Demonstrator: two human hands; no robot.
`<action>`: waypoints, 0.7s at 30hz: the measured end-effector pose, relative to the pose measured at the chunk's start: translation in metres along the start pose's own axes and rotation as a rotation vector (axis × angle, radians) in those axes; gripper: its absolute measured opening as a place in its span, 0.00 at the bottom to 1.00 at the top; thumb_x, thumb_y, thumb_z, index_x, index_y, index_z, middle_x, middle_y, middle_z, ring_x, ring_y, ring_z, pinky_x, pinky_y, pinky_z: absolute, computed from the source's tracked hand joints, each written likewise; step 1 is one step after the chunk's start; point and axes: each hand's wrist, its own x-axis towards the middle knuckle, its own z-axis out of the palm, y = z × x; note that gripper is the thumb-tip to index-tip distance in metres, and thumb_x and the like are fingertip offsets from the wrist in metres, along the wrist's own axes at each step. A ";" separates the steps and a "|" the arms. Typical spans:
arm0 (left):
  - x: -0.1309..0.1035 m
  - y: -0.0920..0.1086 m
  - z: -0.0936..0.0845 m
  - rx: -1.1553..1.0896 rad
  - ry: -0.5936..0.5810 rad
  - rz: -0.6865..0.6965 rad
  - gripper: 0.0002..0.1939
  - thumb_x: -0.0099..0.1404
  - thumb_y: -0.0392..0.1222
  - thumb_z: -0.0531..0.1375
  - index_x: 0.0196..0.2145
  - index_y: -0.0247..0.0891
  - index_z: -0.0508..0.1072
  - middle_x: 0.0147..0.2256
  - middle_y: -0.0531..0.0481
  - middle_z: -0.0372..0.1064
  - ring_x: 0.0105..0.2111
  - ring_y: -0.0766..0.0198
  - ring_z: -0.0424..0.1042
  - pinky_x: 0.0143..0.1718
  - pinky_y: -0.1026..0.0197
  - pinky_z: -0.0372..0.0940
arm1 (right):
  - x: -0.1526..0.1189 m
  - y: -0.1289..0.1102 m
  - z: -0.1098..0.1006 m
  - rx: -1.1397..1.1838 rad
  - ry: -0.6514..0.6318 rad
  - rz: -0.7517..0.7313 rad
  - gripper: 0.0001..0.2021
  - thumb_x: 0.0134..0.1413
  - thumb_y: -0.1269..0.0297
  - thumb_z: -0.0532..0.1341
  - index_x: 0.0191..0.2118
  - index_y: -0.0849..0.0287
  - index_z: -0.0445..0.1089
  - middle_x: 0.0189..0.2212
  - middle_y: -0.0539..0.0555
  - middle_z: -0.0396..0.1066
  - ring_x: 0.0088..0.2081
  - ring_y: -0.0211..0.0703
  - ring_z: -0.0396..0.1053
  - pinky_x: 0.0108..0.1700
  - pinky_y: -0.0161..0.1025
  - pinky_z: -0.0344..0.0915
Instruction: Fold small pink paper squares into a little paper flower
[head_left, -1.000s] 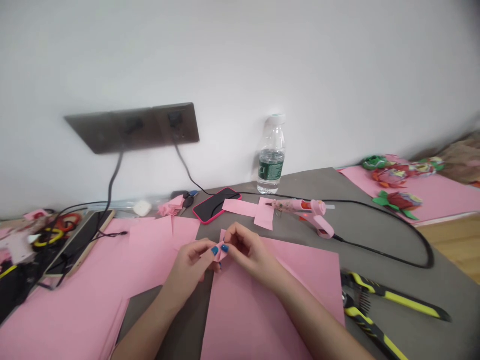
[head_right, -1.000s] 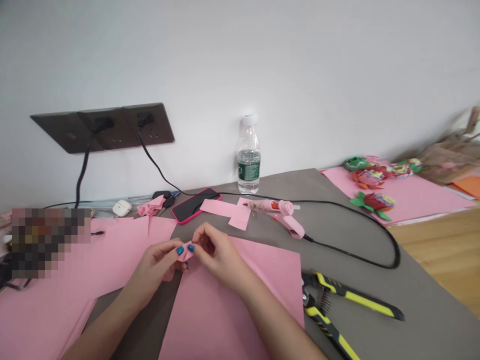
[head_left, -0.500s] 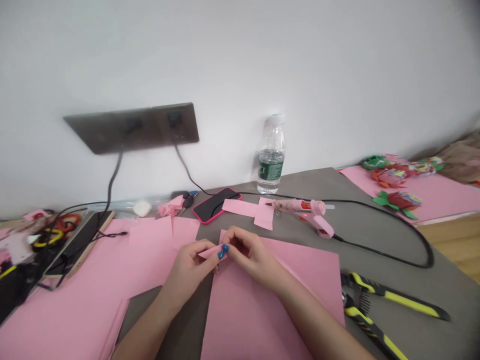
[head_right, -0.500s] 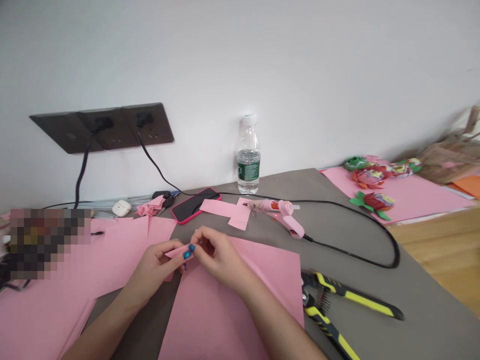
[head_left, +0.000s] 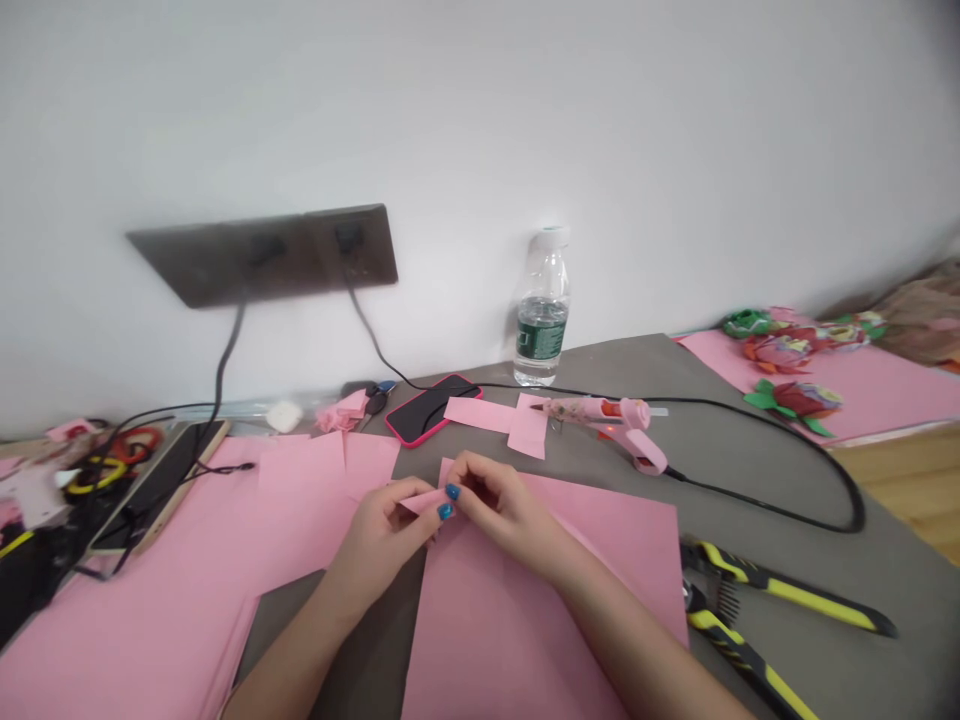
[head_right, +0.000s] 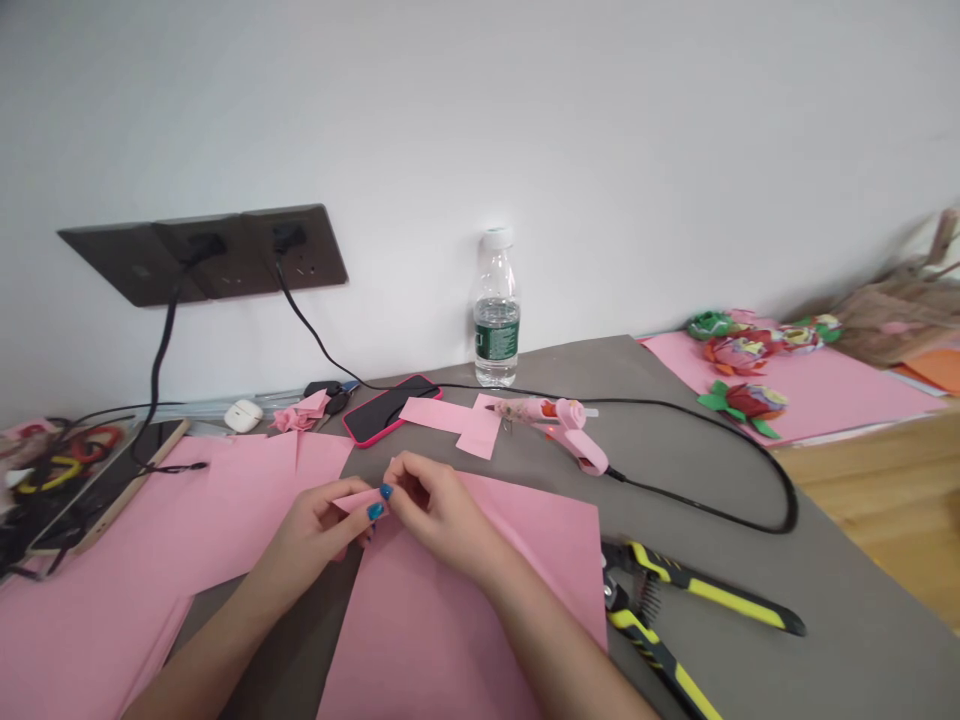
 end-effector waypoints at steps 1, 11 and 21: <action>0.000 -0.001 0.000 -0.016 -0.001 0.000 0.12 0.62 0.49 0.61 0.29 0.37 0.75 0.24 0.52 0.66 0.25 0.65 0.66 0.20 0.69 0.54 | 0.000 0.000 0.000 0.003 0.015 -0.006 0.08 0.63 0.66 0.56 0.30 0.58 0.62 0.26 0.47 0.60 0.27 0.36 0.56 0.29 0.34 0.53; 0.004 -0.012 0.002 -0.217 0.101 -0.036 0.14 0.60 0.48 0.64 0.35 0.33 0.80 0.22 0.51 0.71 0.23 0.65 0.69 0.25 0.65 0.64 | 0.001 0.006 0.000 0.037 0.111 -0.021 0.07 0.61 0.62 0.60 0.32 0.58 0.65 0.27 0.50 0.64 0.28 0.38 0.61 0.31 0.36 0.58; 0.002 -0.008 0.006 -0.168 0.082 -0.030 0.15 0.63 0.50 0.63 0.37 0.34 0.82 0.27 0.46 0.77 0.27 0.61 0.75 0.20 0.68 0.61 | 0.002 0.007 0.002 0.002 0.118 -0.010 0.06 0.58 0.64 0.60 0.31 0.57 0.65 0.29 0.50 0.65 0.29 0.39 0.64 0.31 0.36 0.62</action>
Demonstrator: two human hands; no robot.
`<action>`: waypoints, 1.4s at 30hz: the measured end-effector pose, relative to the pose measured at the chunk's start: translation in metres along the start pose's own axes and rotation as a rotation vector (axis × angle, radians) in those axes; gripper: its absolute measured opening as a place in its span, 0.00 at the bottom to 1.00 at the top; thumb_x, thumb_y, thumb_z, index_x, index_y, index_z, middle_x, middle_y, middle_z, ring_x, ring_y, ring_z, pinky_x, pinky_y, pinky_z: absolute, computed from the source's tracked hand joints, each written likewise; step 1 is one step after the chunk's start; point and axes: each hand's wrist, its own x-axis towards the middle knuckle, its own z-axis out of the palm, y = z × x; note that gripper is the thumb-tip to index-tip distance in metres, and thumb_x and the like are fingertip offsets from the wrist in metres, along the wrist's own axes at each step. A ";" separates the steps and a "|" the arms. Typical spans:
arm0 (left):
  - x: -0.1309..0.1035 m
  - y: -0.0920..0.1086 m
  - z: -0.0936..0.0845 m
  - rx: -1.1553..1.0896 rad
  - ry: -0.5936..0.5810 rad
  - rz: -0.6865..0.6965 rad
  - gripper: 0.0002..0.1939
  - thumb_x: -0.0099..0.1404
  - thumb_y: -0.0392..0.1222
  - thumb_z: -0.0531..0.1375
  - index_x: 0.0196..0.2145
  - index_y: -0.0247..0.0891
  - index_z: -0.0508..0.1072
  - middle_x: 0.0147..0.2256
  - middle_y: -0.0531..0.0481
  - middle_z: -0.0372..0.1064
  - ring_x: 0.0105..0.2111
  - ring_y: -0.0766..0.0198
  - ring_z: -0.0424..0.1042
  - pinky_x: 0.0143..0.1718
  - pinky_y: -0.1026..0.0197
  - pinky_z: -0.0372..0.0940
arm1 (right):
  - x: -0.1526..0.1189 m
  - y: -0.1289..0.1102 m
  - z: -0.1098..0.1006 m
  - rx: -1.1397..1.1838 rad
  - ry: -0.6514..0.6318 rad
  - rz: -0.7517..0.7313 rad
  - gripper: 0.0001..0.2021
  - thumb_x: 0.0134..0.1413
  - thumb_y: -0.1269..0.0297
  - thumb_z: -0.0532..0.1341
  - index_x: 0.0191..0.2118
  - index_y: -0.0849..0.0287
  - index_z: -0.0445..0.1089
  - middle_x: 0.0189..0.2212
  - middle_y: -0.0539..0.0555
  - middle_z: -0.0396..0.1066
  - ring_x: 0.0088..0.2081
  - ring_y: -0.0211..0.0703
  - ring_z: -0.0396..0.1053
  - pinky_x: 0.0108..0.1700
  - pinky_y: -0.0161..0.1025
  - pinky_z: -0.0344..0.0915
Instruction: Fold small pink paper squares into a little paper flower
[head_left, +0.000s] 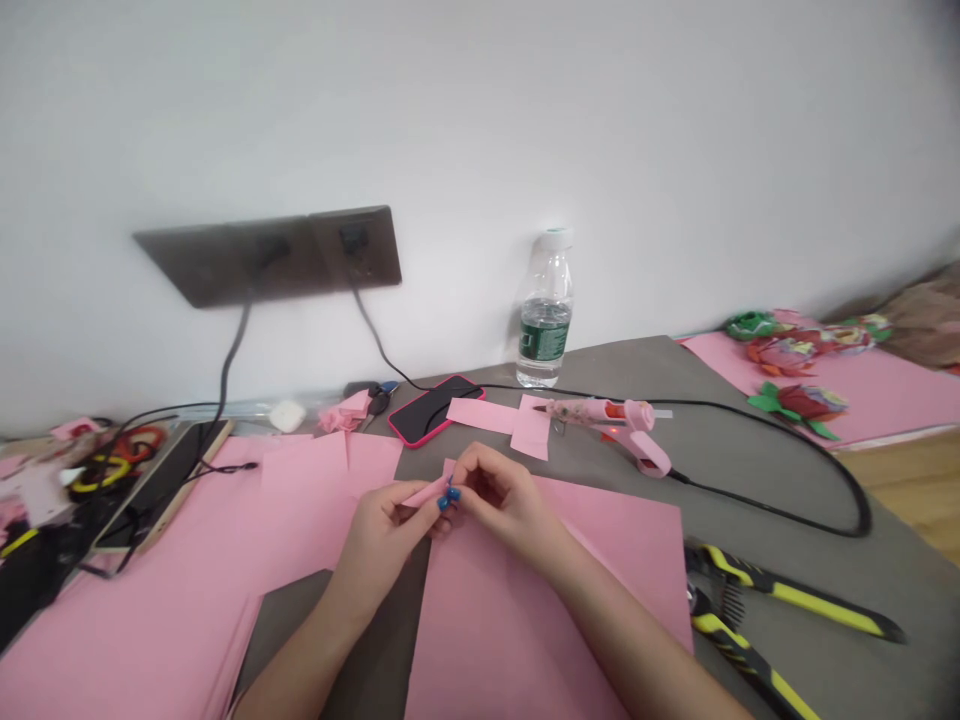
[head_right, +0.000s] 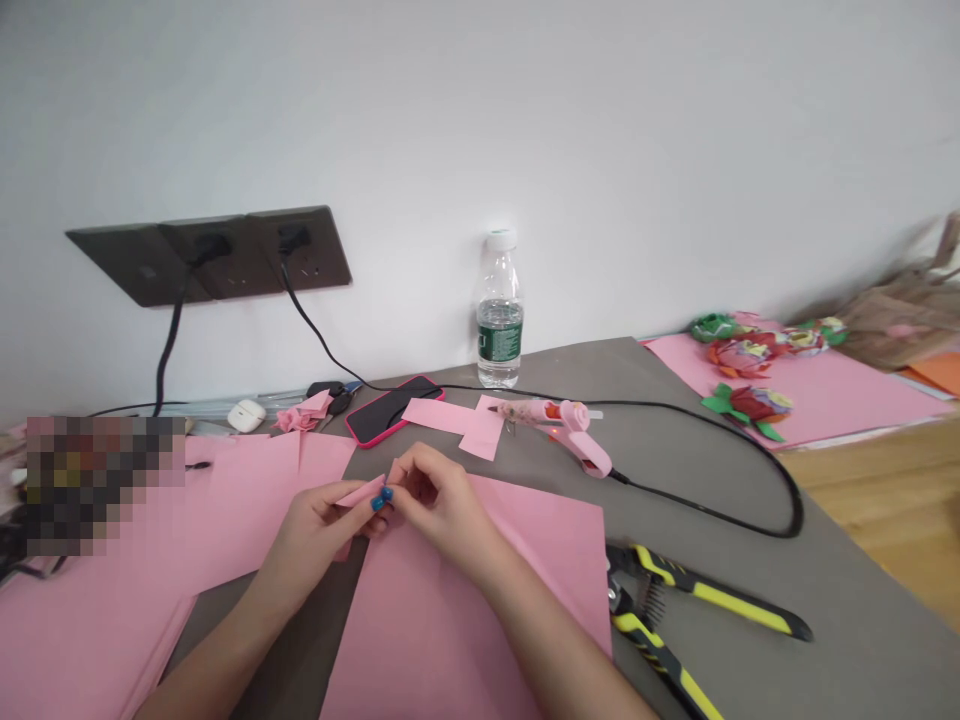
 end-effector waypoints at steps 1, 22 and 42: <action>0.000 -0.001 0.000 -0.011 -0.011 0.024 0.15 0.64 0.49 0.63 0.37 0.34 0.82 0.29 0.45 0.77 0.28 0.61 0.75 0.23 0.67 0.65 | 0.000 -0.001 0.000 -0.008 0.005 0.003 0.07 0.58 0.64 0.60 0.30 0.57 0.64 0.28 0.50 0.65 0.28 0.39 0.63 0.30 0.36 0.61; -0.003 0.006 -0.001 0.130 -0.051 0.110 0.13 0.66 0.47 0.59 0.32 0.36 0.79 0.29 0.48 0.75 0.31 0.60 0.73 0.29 0.65 0.65 | 0.000 -0.008 0.002 0.026 -0.043 0.035 0.10 0.61 0.60 0.59 0.31 0.56 0.60 0.26 0.49 0.65 0.27 0.38 0.64 0.29 0.35 0.60; -0.002 0.006 -0.003 0.178 -0.134 0.115 0.14 0.65 0.46 0.58 0.25 0.37 0.73 0.24 0.51 0.67 0.27 0.63 0.66 0.30 0.64 0.61 | -0.001 -0.008 -0.004 0.060 -0.114 0.075 0.13 0.62 0.55 0.59 0.31 0.58 0.63 0.27 0.49 0.65 0.28 0.38 0.62 0.31 0.35 0.58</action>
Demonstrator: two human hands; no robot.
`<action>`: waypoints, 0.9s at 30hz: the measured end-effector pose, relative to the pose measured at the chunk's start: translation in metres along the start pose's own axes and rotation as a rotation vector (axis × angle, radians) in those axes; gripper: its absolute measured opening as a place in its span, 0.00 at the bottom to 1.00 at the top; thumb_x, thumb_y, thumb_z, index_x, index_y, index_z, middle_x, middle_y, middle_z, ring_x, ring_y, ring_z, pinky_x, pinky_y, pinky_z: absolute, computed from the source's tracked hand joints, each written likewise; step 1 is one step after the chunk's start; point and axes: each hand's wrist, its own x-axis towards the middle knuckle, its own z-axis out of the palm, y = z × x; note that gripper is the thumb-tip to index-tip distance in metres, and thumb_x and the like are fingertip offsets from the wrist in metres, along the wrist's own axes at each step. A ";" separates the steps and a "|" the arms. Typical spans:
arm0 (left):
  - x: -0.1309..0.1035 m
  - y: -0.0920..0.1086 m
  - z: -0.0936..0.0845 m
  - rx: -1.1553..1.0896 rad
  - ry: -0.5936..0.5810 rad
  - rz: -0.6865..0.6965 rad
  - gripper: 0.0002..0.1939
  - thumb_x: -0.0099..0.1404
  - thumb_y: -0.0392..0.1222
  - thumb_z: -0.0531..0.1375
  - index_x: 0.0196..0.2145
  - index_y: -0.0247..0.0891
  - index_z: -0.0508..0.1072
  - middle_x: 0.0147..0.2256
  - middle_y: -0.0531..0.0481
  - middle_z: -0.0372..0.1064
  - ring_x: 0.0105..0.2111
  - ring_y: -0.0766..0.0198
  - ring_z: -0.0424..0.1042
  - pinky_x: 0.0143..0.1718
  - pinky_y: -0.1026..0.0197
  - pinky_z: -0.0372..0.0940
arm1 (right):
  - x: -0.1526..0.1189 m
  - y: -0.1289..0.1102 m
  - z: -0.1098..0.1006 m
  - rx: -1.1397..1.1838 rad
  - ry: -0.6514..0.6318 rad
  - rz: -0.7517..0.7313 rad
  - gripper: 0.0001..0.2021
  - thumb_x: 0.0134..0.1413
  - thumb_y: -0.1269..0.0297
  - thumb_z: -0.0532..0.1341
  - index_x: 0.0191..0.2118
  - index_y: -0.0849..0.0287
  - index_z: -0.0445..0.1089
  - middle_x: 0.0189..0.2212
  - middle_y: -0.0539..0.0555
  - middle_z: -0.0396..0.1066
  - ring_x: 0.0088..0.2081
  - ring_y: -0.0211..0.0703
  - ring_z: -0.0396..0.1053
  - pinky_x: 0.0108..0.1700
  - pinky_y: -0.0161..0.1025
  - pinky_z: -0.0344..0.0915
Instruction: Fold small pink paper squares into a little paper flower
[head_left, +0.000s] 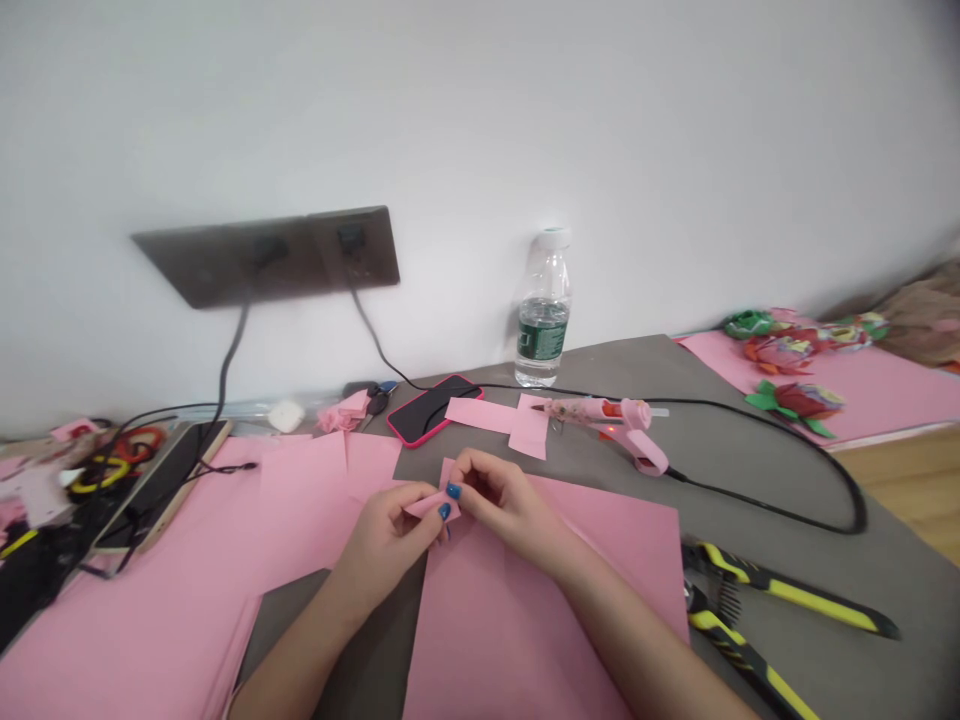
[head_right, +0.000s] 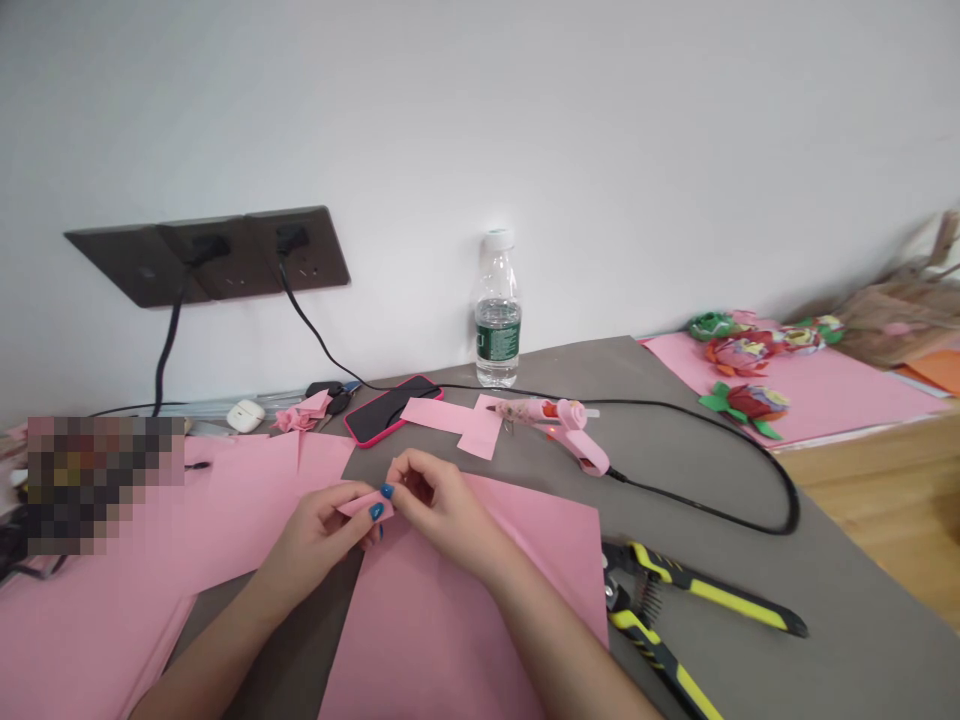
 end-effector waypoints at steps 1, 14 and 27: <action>0.000 0.000 0.000 0.012 0.001 0.001 0.14 0.65 0.46 0.58 0.25 0.37 0.73 0.24 0.51 0.67 0.27 0.62 0.66 0.30 0.64 0.61 | 0.000 0.000 0.000 0.000 -0.004 -0.002 0.13 0.62 0.56 0.59 0.31 0.58 0.63 0.27 0.49 0.65 0.28 0.38 0.62 0.30 0.35 0.57; 0.000 -0.001 -0.001 0.050 -0.011 0.001 0.15 0.67 0.47 0.57 0.25 0.38 0.69 0.24 0.53 0.63 0.27 0.64 0.64 0.30 0.64 0.58 | 0.000 0.001 0.000 0.013 -0.006 -0.051 0.14 0.65 0.56 0.56 0.30 0.58 0.63 0.27 0.49 0.63 0.29 0.37 0.59 0.32 0.35 0.55; 0.002 -0.003 0.002 -0.252 -0.017 -0.060 0.12 0.62 0.49 0.63 0.31 0.36 0.72 0.24 0.53 0.67 0.24 0.66 0.65 0.26 0.65 0.61 | -0.001 0.002 -0.001 0.035 0.015 -0.081 0.12 0.64 0.57 0.57 0.31 0.58 0.62 0.27 0.48 0.61 0.28 0.37 0.59 0.30 0.35 0.55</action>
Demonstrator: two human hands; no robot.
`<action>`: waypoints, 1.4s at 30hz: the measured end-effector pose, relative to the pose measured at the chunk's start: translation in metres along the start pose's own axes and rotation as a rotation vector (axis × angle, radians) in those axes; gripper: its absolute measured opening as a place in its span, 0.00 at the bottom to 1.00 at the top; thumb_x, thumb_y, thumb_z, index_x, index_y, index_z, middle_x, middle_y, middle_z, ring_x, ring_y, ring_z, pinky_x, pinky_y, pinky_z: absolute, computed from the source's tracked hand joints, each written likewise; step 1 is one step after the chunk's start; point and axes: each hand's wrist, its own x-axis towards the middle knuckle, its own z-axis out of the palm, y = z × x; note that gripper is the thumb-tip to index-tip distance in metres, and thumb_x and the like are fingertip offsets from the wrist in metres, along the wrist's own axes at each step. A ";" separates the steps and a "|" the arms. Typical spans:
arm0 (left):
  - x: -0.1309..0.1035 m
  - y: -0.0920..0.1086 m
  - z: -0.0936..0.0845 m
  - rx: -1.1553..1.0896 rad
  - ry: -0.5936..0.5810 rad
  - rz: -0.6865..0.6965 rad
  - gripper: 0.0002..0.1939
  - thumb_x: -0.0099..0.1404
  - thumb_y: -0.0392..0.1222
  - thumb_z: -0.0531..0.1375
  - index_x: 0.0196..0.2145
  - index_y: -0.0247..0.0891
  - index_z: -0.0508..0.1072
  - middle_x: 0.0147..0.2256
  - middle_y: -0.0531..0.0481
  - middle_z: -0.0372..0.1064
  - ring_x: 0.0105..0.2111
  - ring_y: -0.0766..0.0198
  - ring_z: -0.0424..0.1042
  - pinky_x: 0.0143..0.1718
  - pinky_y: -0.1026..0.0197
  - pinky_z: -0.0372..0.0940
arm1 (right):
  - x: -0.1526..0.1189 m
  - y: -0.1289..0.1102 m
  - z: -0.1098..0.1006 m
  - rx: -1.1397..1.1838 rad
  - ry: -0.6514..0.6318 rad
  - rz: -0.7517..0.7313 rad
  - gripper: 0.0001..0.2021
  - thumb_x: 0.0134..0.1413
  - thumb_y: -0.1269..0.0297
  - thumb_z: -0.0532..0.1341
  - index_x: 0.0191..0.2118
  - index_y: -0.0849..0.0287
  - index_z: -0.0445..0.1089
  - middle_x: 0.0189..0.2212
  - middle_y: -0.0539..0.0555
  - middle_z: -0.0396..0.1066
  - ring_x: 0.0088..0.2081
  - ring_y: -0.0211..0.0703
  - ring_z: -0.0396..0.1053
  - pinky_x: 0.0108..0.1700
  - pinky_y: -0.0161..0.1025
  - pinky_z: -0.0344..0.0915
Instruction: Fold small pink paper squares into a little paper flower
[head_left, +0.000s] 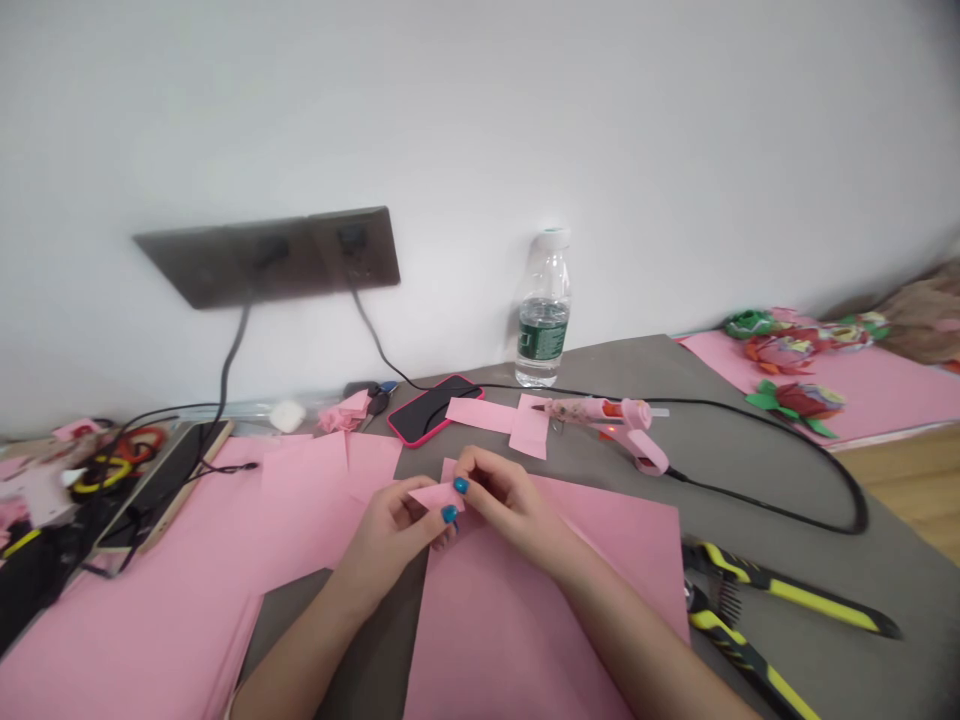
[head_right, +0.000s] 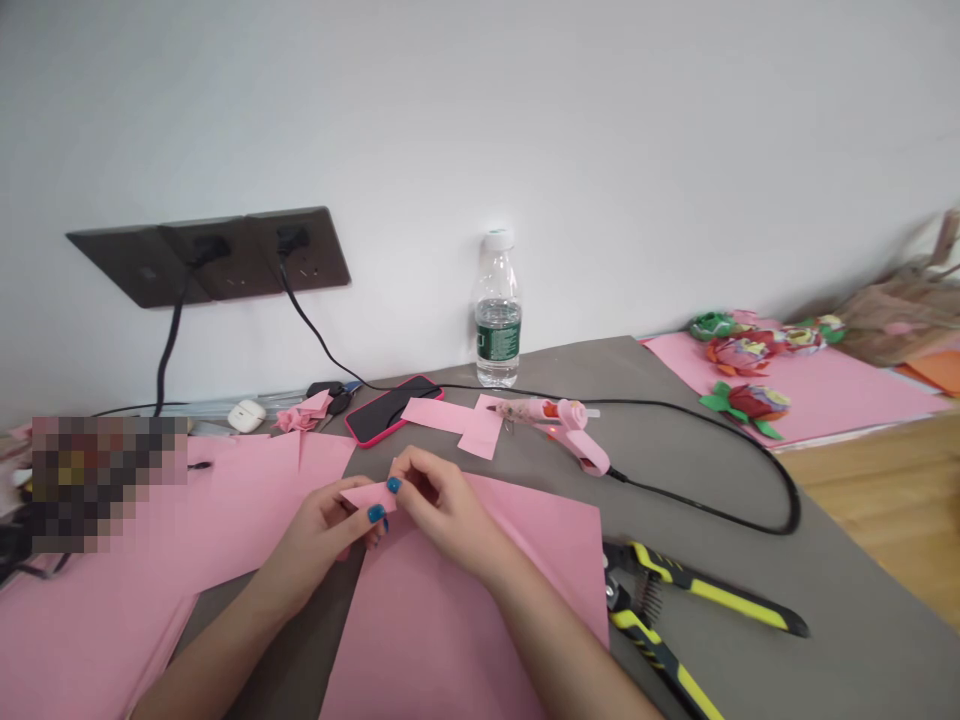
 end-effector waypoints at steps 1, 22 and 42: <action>0.000 -0.001 0.000 -0.015 -0.021 0.004 0.12 0.62 0.49 0.63 0.32 0.36 0.72 0.25 0.52 0.68 0.25 0.65 0.66 0.27 0.65 0.61 | 0.000 0.000 0.000 0.007 0.013 -0.008 0.13 0.64 0.57 0.57 0.31 0.58 0.62 0.27 0.48 0.61 0.28 0.37 0.60 0.30 0.35 0.56; -0.007 0.002 0.007 0.172 -0.189 0.037 0.32 0.72 0.57 0.48 0.25 0.34 0.80 0.25 0.43 0.78 0.24 0.64 0.66 0.28 0.64 0.60 | -0.003 -0.001 0.004 0.266 -0.125 0.131 0.15 0.65 0.51 0.57 0.33 0.55 0.56 0.18 0.42 0.60 0.18 0.38 0.69 0.22 0.34 0.63; -0.003 -0.002 0.004 0.109 0.086 0.070 0.20 0.64 0.57 0.60 0.28 0.35 0.71 0.23 0.52 0.66 0.22 0.67 0.64 0.22 0.66 0.61 | 0.000 -0.001 0.000 0.091 -0.013 0.024 0.15 0.63 0.54 0.59 0.30 0.58 0.62 0.26 0.49 0.64 0.28 0.38 0.61 0.31 0.35 0.56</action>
